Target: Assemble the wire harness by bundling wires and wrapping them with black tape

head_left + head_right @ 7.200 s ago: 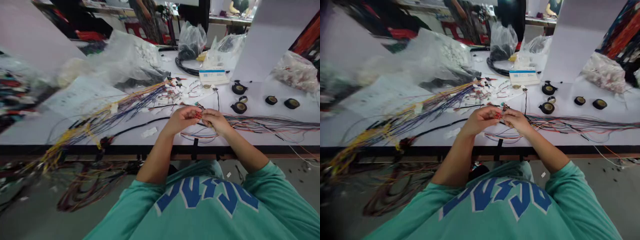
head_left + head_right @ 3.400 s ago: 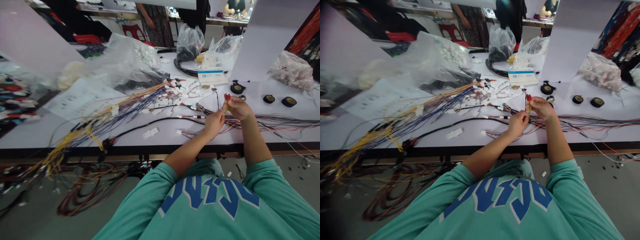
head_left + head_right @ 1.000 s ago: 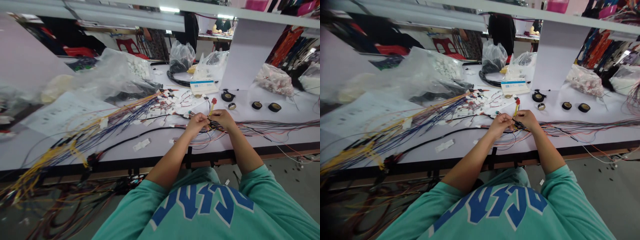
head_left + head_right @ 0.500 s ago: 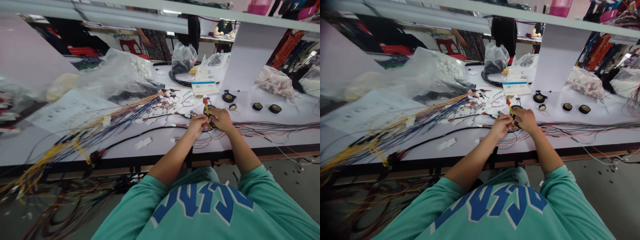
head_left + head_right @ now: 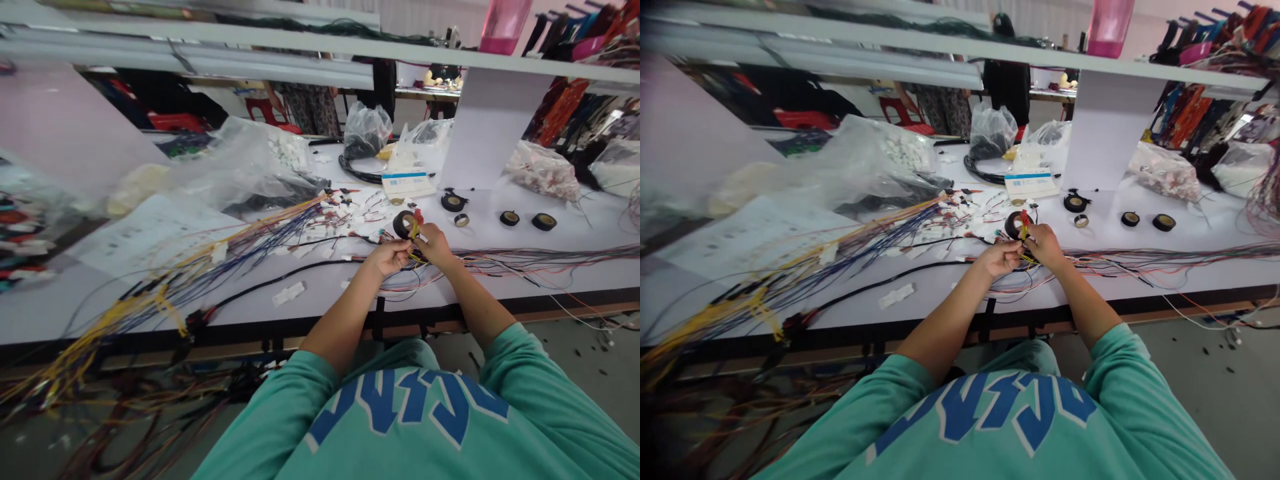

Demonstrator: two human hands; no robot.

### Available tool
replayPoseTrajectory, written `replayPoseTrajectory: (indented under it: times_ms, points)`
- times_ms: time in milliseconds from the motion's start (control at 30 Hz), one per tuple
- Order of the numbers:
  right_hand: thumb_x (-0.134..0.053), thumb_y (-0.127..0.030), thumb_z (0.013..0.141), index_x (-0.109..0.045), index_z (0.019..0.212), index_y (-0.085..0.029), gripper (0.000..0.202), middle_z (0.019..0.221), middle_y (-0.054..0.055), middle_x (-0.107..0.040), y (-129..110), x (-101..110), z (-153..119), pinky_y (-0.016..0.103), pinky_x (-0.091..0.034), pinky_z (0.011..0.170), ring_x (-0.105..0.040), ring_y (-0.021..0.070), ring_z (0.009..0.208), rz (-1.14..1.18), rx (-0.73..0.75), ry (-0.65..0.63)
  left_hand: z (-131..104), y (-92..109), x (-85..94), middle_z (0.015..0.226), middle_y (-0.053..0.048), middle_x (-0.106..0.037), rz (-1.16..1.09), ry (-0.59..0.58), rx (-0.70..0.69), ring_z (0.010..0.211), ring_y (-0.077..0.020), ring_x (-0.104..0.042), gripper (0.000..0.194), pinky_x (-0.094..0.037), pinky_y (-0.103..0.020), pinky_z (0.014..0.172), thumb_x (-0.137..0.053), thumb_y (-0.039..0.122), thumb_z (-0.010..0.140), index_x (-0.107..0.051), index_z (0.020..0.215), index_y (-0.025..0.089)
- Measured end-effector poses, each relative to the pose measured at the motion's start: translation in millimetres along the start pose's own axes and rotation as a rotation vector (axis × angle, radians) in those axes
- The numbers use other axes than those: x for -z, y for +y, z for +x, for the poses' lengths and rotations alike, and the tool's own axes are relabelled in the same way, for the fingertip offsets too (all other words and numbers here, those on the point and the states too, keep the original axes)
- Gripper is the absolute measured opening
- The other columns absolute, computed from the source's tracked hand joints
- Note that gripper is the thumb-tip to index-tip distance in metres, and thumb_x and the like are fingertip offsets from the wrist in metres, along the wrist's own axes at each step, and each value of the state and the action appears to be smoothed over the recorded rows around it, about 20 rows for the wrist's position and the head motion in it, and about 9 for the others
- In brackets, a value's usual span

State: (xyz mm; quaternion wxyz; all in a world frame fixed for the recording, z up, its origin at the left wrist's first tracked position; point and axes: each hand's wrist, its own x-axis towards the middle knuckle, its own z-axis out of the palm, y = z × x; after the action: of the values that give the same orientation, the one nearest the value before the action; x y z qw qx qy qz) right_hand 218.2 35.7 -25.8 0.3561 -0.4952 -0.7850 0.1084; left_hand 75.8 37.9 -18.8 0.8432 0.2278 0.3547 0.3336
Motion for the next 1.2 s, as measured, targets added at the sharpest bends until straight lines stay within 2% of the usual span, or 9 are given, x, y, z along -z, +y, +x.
replayPoseTrajectory:
  times_ms: [133,367,567,700,800,867,1000,1100,1200]
  points:
    - [-0.047,-0.012,0.073,-0.060,0.078,-0.020,0.016,0.085,0.006,-0.067,-1,-6,1,0.032,-0.037,0.083,-0.058,0.0197,0.085,-0.085,0.040,-0.007,0,1,3.6,0.043,0.002,-0.050,0.026,0.069,-0.011,0.028,0.0016,-0.032,0.026,-0.033,-0.008,0.032,-0.052,0.002,0.078,-0.051,0.053,0.011]
    - [-0.047,-0.007,0.072,-0.059,0.078,-0.018,0.018,0.084,0.006,-0.067,-2,-14,6,0.029,-0.037,0.080,-0.060,0.0181,0.083,-0.113,0.103,-0.041,-1,3,10.0,0.043,0.004,-0.049,0.140,0.059,-0.006,0.028,0.0023,-0.031,0.027,-0.032,-0.006,0.031,-0.045,0.000,0.082,-0.052,0.058,0.012]
    - [-0.050,-0.009,0.070,-0.057,0.077,-0.016,0.013,0.080,0.002,-0.065,0,-16,7,0.025,-0.041,0.076,-0.059,0.0152,0.077,0.248,0.083,-0.060,-3,0,12.5,0.046,0.005,-0.047,0.091,0.052,-0.017,0.029,0.0029,-0.029,0.026,-0.030,-0.005,0.031,-0.044,-0.001,0.081,-0.053,0.061,0.012]
    - [-0.049,-0.005,0.068,-0.057,0.076,-0.015,0.016,0.083,0.000,-0.063,0,-13,8,0.024,-0.042,0.081,-0.059,0.0140,0.084,0.474,0.024,-0.092,-4,-4,9.6,0.046,0.004,-0.046,0.053,0.074,-0.112,0.029,0.0030,-0.027,0.032,-0.028,-0.006,0.032,-0.037,-0.004,0.082,-0.051,0.059,0.012]
    - [-0.053,-0.002,0.064,-0.060,0.079,-0.016,0.021,0.091,0.000,-0.063,-3,-7,9,0.025,-0.040,0.088,-0.057,0.0145,0.095,0.563,0.017,-0.175,-2,-6,7.5,0.046,0.005,-0.046,0.031,0.078,-0.183,0.029,0.0028,-0.026,0.028,-0.026,-0.006,0.032,-0.041,-0.006,0.078,-0.049,0.059,0.013]
    - [-0.058,-0.006,0.066,-0.061,0.078,-0.015,0.016,0.097,0.002,-0.062,-5,-5,10,0.025,-0.039,0.089,-0.055,0.0147,0.099,0.635,0.018,-0.144,0,-8,7.3,0.045,0.006,-0.045,0.048,0.074,-0.228,0.029,0.0026,-0.026,0.025,-0.025,-0.007,0.033,-0.045,-0.006,0.074,-0.049,0.060,0.014]
    - [-0.059,-0.020,0.074,-0.060,0.070,-0.013,0.009,0.074,0.001,-0.059,-5,-2,11,0.022,-0.040,0.072,-0.054,0.0109,0.074,0.600,-0.146,0.034,3,-13,9.2,0.046,0.006,-0.048,0.206,0.050,-0.386,0.034,0.0004,-0.034,0.020,-0.027,-0.011,0.037,-0.059,-0.001,0.061,-0.047,0.058,0.015]
    - [-0.059,-0.023,0.075,-0.056,0.059,-0.012,0.019,0.056,-0.004,-0.049,-2,2,12,0.020,-0.033,0.059,-0.044,0.0072,0.057,0.428,-0.245,0.020,1,-16,11.5,0.048,0.007,-0.050,0.406,0.051,-0.596,0.039,-0.0030,-0.041,0.021,-0.030,-0.014,0.040,-0.064,0.006,0.053,-0.048,0.062,0.017]
    - [-0.059,-0.032,0.075,-0.051,0.054,-0.013,0.030,0.051,-0.005,-0.041,0,10,11,0.021,-0.027,0.054,-0.037,0.0057,0.052,0.300,-0.229,0.021,-3,-17,13.0,0.050,0.007,-0.053,0.623,-0.018,-0.657,0.045,-0.0062,-0.047,0.020,-0.037,-0.018,0.047,-0.063,0.014,0.053,-0.055,0.071,0.018]
